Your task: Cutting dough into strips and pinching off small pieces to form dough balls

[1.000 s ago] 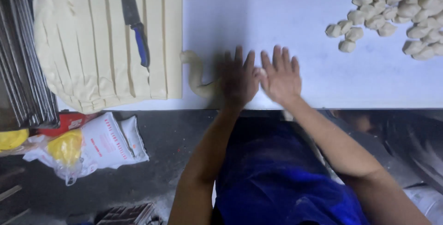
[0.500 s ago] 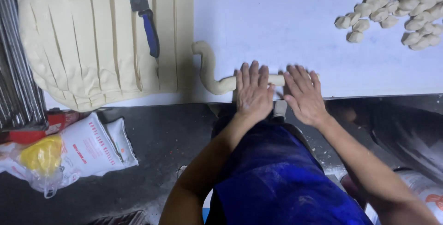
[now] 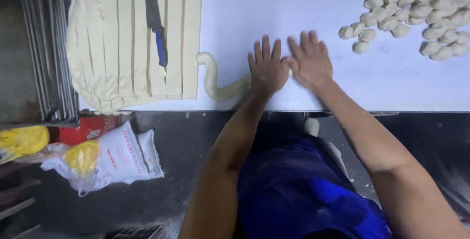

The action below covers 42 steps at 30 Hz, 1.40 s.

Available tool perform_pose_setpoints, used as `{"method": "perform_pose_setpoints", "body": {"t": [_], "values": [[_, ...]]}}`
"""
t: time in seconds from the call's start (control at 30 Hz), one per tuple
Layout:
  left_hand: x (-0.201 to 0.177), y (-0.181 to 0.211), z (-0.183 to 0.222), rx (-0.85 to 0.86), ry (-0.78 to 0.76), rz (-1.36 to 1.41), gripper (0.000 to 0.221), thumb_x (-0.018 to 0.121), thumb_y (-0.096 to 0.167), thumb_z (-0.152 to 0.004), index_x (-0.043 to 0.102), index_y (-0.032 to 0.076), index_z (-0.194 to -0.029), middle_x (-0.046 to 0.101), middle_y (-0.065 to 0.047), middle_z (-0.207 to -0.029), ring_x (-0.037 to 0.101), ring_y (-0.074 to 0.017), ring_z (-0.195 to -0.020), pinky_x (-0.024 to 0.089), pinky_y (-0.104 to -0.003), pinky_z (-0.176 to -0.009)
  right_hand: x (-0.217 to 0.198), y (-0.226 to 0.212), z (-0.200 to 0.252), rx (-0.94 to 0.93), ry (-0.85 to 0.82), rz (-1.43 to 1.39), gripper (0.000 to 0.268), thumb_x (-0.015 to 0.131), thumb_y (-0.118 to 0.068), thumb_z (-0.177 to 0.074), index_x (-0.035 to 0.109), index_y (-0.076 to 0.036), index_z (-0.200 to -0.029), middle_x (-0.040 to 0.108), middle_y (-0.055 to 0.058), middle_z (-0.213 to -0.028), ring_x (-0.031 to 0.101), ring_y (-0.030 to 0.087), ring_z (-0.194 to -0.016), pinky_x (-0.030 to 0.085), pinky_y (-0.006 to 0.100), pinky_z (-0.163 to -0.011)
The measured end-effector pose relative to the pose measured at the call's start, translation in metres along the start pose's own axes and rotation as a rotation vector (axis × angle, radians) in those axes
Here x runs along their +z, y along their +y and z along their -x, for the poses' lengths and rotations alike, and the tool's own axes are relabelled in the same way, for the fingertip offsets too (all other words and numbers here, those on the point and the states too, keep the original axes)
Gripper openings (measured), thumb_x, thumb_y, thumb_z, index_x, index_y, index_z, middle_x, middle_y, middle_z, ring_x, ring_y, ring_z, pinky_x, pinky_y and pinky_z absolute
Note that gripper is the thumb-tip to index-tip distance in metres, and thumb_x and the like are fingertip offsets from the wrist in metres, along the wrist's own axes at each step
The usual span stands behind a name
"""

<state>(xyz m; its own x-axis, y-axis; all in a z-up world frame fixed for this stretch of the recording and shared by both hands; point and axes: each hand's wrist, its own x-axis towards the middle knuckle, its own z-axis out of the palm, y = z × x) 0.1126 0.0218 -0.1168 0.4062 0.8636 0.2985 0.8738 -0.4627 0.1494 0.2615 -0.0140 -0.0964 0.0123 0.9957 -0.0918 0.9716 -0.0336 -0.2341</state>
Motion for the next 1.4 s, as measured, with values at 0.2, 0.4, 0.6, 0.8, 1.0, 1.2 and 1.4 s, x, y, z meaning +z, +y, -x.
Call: {"method": "perform_pose_setpoints", "body": {"t": [0.2, 0.4, 0.6, 0.8, 1.0, 1.2, 1.4], "values": [[-0.051, -0.001, 0.09, 0.135, -0.204, 0.11, 0.072, 0.07, 0.035, -0.092, 0.038, 0.014, -0.152, 0.037, -0.022, -0.153, 0.04, -0.0475, -0.14, 0.037, -0.06, -0.112, 0.014, -0.018, 0.107, -0.159, 0.172, -0.009, 0.057, 0.042, -0.058, -0.104, 0.056, -0.03, -0.151, 0.056, 0.016, -0.149, 0.043, 0.044, -0.143, 0.025, 0.064, -0.115], [-0.064, -0.059, 0.055, 0.041, -0.244, 0.034, 0.069, 0.062, 0.042, -0.1, 0.035, 0.015, -0.157, 0.033, -0.025, -0.156, 0.039, -0.049, -0.143, 0.037, -0.069, -0.114, 0.024, -0.03, 0.072, 0.019, 0.157, 0.039, 0.063, 0.032, -0.059, -0.107, 0.047, -0.025, -0.159, 0.048, 0.028, -0.154, 0.036, 0.054, -0.145, 0.022, 0.068, -0.113], [-0.042, -0.079, -0.039, -0.07, -0.597, 0.056, 0.072, 0.035, 0.058, -0.104, 0.02, 0.019, -0.163, 0.007, -0.026, -0.168, 0.008, -0.0497, -0.153, 0.013, -0.06, -0.122, -0.02, -0.027, -0.011, 0.347, -0.01, -0.141, 0.082, 0.018, -0.067, -0.101, 0.029, -0.013, -0.163, 0.031, 0.02, -0.165, 0.018, 0.045, -0.15, 0.021, 0.062, -0.114], [-0.071, -0.064, 0.069, 0.036, -0.43, 0.304, 0.069, 0.046, 0.047, -0.099, 0.044, 0.004, -0.153, 0.032, -0.032, -0.161, 0.021, -0.0509, -0.152, 0.007, -0.062, -0.122, 0.02, -0.04, 0.103, -0.059, 0.226, 0.017, 0.067, 0.03, -0.05, -0.111, 0.048, -0.006, -0.158, 0.049, 0.028, -0.154, 0.037, 0.046, -0.149, 0.017, 0.062, -0.117], [-0.044, -0.023, 0.062, 0.228, -0.247, 0.302, 0.049, 0.048, 0.042, -0.1, 0.062, 0.019, -0.141, 0.05, -0.025, -0.152, 0.038, -0.0504, -0.143, 0.021, -0.068, -0.115, 0.023, -0.038, 0.096, -0.011, 0.277, 0.039, 0.069, 0.03, -0.061, -0.107, 0.056, -0.016, -0.153, 0.054, 0.032, -0.144, 0.045, 0.053, -0.14, 0.031, 0.063, -0.113], [-0.035, -0.012, -0.032, 0.07, -0.4, 0.09, 0.053, 0.049, 0.042, -0.097, 0.051, 0.033, -0.15, 0.042, -0.008, -0.159, 0.034, -0.0389, -0.146, 0.03, -0.065, -0.112, -0.003, 0.002, -0.01, 0.19, -0.008, 0.011, 0.061, 0.034, -0.061, -0.106, 0.051, -0.027, -0.153, 0.042, 0.016, -0.155, 0.033, 0.04, -0.149, 0.031, 0.062, -0.114], [-0.045, -0.014, 0.023, 0.22, -0.114, 0.096, 0.06, 0.069, 0.038, -0.089, 0.059, 0.018, -0.144, 0.051, -0.023, -0.15, 0.05, -0.0477, -0.135, 0.043, -0.066, -0.102, -0.014, -0.031, 0.055, 0.125, 0.068, 0.061, 0.057, 0.034, -0.049, -0.107, 0.053, -0.022, -0.154, 0.046, 0.02, -0.157, 0.038, 0.043, -0.148, 0.03, 0.061, -0.114]]}}
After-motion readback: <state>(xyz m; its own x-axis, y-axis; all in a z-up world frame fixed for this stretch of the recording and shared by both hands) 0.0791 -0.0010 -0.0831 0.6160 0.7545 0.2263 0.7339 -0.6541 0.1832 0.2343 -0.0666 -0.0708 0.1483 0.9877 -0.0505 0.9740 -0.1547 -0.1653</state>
